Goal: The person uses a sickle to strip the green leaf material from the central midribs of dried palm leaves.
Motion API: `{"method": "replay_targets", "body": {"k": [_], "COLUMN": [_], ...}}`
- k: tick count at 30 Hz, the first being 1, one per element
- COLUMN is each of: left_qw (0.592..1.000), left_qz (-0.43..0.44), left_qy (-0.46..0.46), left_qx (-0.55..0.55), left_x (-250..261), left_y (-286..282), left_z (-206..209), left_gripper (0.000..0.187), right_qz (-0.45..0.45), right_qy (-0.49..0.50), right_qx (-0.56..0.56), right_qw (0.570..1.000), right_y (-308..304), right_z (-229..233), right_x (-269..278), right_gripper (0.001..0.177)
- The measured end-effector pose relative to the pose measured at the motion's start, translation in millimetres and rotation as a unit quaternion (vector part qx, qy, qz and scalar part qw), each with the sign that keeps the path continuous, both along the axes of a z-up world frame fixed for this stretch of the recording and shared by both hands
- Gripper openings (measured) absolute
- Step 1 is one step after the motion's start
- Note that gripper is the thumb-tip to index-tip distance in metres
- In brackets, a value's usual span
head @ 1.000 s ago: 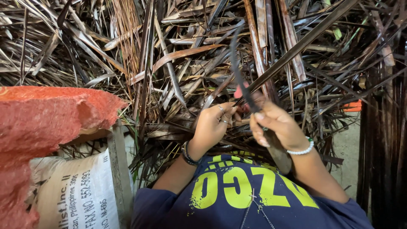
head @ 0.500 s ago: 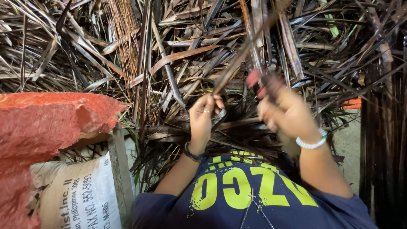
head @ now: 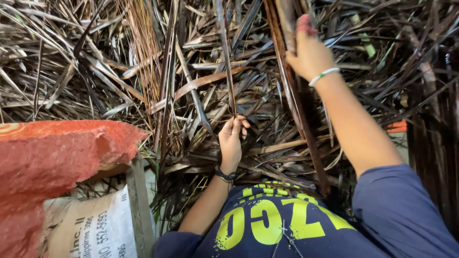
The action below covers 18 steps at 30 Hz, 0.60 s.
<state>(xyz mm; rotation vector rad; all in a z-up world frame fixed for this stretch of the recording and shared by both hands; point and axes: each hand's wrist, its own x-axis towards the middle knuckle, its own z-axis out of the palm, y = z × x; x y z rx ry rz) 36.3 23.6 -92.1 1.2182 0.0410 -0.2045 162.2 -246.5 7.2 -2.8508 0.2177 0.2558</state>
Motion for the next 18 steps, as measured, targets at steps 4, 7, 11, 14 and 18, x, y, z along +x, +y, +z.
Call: {"method": "replay_targets", "body": {"k": [4, 7, 11, 14, 18], "left_qw": [0.999, 0.999, 1.0, 1.0, 0.999], "left_qz": [-0.011, -0.009, -0.007, -0.015, -0.018], "left_qy": [-0.024, -0.017, -0.01, -0.018, -0.031], "left_qx": [-0.021, -0.031, -0.017, -0.012, 0.009], "left_x": [1.3, 2.5, 3.4, 3.1, 3.9], "left_y": [1.8, 0.0, -1.3, -0.3, 0.7], "left_z": [-5.3, -8.4, -7.1, -9.0, -6.7], "left_gripper": [0.029, 0.027, 0.029, 0.027, 0.03], "right_qz": [-0.015, -0.029, -0.056, -0.065, -0.119], "right_qy": [0.015, 0.08, 0.193, 0.115, -0.008], "right_qx": [0.011, 0.032, 0.081, 0.099, 0.124], "right_qw": [1.0, 0.996, 0.976, 0.986, 0.985], "right_y": [-28.5, -23.6, -18.8, -34.7, -30.2], "right_z": [5.6, 46.7, 85.3, 74.3, 58.4], "right_x": [-45.7, -100.3, -139.2, -139.1, -92.1], "right_gripper": [0.106, 0.1, 0.094, 0.09, 0.086]}}
